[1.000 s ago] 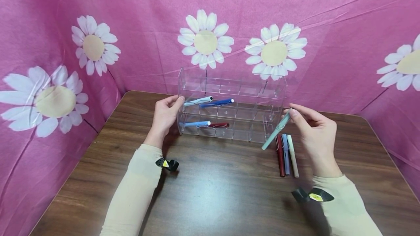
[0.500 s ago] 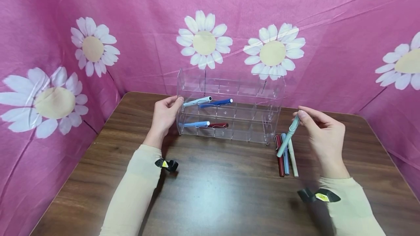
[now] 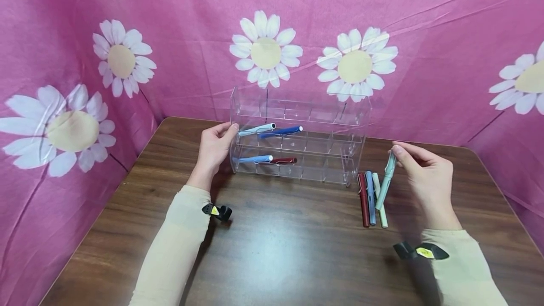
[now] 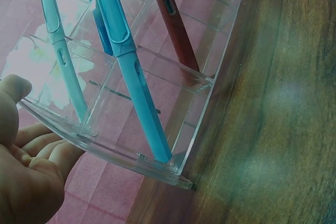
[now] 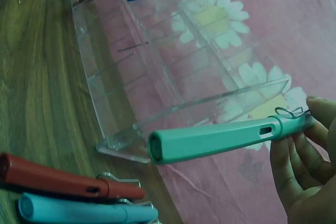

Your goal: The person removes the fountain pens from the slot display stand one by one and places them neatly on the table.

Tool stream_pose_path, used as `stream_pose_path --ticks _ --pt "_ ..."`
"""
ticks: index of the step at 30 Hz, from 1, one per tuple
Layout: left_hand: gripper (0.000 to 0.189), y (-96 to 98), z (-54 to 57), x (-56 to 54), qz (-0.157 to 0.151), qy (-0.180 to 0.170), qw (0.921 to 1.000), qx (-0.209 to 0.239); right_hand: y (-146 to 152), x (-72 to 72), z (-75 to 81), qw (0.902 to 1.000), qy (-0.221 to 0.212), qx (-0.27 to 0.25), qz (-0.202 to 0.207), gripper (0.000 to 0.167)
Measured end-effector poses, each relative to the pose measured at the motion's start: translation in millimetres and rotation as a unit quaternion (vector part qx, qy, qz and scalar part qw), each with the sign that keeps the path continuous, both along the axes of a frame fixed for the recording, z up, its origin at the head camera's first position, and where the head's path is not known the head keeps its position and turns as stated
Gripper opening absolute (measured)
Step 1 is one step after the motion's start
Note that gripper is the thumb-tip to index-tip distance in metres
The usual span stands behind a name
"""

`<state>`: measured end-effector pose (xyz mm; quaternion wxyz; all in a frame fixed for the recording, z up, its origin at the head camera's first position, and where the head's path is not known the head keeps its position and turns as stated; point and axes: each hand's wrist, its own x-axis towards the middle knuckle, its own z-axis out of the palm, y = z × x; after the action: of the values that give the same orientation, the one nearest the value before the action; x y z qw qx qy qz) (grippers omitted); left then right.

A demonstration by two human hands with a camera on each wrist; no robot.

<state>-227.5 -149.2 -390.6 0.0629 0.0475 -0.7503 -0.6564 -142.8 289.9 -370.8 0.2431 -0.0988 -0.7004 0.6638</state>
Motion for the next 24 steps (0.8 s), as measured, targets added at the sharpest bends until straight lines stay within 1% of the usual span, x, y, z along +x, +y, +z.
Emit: stream_pose_path --ticks 3,7,12,15,18,20,24 --pt "0.045 0.1 0.6 -0.2 0.001 0.000 1.0000 0.000 3.3 -2.0 -2.3 0.9997 -0.022 -0.008 -0.009 0.020" --pt "0.045 0.1 1.6 0.4 0.000 -0.001 1.0000 0.000 6.9 -4.0 -6.0 0.9985 -0.052 -0.011 -0.011 0.018" --pt "0.046 -0.2 1.0 1.3 0.002 -0.002 1.0000 -0.005 11.4 -4.7 -12.5 0.9969 -0.076 -0.020 -0.004 0.017" --pt "0.046 -0.7 0.0 1.4 0.004 -0.003 1.0000 -0.007 14.2 -4.3 -16.7 0.9964 -0.084 -0.016 0.000 0.015" --pt "0.046 -0.8 -0.3 1.3 0.004 -0.001 1.0000 -0.007 17.7 -4.4 -20.3 0.9961 -0.088 0.003 0.006 0.013" --pt "0.046 -0.7 -0.3 0.8 0.003 0.001 1.0000 -0.007 20.6 -4.7 -22.8 0.9955 -0.091 0.017 0.017 0.012" --pt "0.046 -0.7 -0.5 -0.6 0.002 0.004 1.0000 -0.007 27.4 -6.2 -28.2 0.9909 -0.110 0.070 0.033 0.012"
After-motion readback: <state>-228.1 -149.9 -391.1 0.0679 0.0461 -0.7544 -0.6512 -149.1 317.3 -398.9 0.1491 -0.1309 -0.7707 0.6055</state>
